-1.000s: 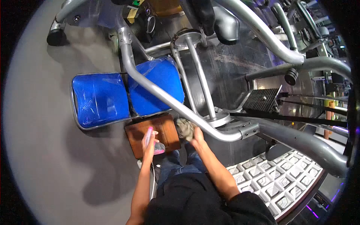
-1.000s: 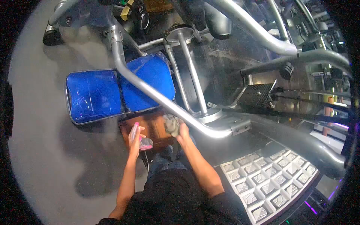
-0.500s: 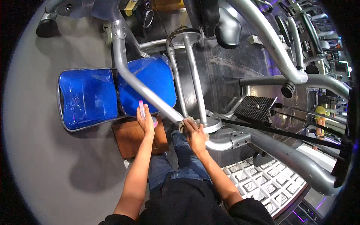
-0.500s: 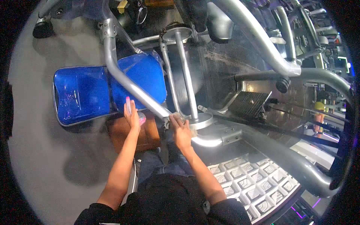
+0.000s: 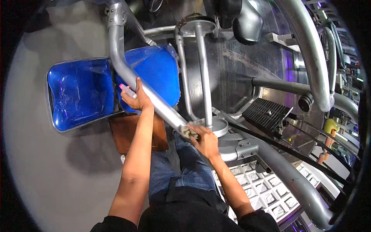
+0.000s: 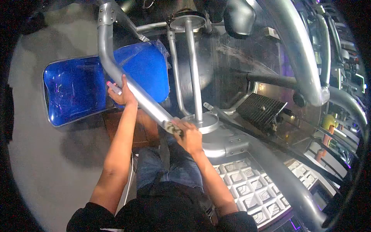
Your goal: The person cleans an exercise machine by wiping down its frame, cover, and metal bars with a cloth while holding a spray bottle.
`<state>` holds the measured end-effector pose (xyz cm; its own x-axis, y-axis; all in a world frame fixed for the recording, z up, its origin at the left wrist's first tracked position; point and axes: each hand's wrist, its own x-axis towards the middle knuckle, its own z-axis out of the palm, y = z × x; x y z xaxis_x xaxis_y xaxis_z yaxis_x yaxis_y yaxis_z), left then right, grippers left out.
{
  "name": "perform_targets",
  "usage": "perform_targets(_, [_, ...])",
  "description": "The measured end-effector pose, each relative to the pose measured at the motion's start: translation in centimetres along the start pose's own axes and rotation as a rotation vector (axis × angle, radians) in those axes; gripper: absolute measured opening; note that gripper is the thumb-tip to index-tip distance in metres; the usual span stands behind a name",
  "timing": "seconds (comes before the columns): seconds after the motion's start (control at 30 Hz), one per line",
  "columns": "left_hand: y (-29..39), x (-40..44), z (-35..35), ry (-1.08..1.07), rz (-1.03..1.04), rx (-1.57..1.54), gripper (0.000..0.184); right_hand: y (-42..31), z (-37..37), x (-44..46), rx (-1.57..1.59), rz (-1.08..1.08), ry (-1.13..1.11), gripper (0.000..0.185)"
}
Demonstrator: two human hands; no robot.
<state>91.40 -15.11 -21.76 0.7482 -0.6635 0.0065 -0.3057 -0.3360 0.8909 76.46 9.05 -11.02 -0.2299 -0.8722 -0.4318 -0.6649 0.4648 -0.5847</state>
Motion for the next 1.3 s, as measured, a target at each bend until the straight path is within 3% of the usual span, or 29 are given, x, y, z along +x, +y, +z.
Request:
perform_targets(0.1, [0.9,-0.3,-0.1,0.044,0.056,0.096,0.057,2.2,0.0,0.2,0.096,0.092,-0.015,0.037])
perform_targets(0.2, [0.1,0.0,0.2,0.026,0.008,-0.051,0.054,3.1,1.6,3.2,0.051,0.02,-0.066,0.036])
perform_targets(0.33, [0.0,0.1,0.1,0.016,-0.027,0.004,0.051,1.7,4.7,9.8,0.123,-0.012,-0.099,0.039])
perform_targets(0.43, [0.4,0.0,0.2,0.021,-0.055,0.02,0.05,-0.3,4.7,12.7,0.22,0.063,-0.246,0.041])
perform_targets(0.57, [0.6,-0.1,0.2,0.007,-0.105,-0.026,0.051,0.2,3.8,11.6,0.242,-0.073,-0.234,0.042])
perform_targets(0.63, [1.1,-0.3,0.2,0.011,-0.093,0.027,0.051,1.1,2.3,9.9,0.41,0.056,-0.264,0.041])
perform_targets(0.73, [0.7,-0.2,0.0,0.013,-0.087,0.064,0.051,4.2,1.7,7.1,0.323,0.225,-0.344,0.036])
perform_targets(0.83, [1.0,-0.4,0.2,0.018,-0.106,0.012,0.051,5.0,1.5,6.2,0.342,0.23,-0.353,0.037])
perform_targets(0.97, [0.2,-0.2,0.4,0.037,-0.114,-0.032,0.05,3.4,3.3,9.8,0.299,0.14,-0.361,0.033])
perform_targets(1.1, [0.0,-0.1,0.3,0.05,-0.061,0.034,0.049,-0.7,5.5,15.3,0.401,-0.038,-0.196,0.03])
perform_targets(1.17, [1.0,-0.3,0.0,-0.015,-0.144,-0.007,0.057,-3.0,5.6,17.5,0.354,-0.116,-0.157,0.031])
perform_targets(1.3, [1.4,-0.3,-0.2,-0.018,-0.136,0.062,0.057,-3.7,4.8,17.0,0.349,-0.106,-0.158,0.032])
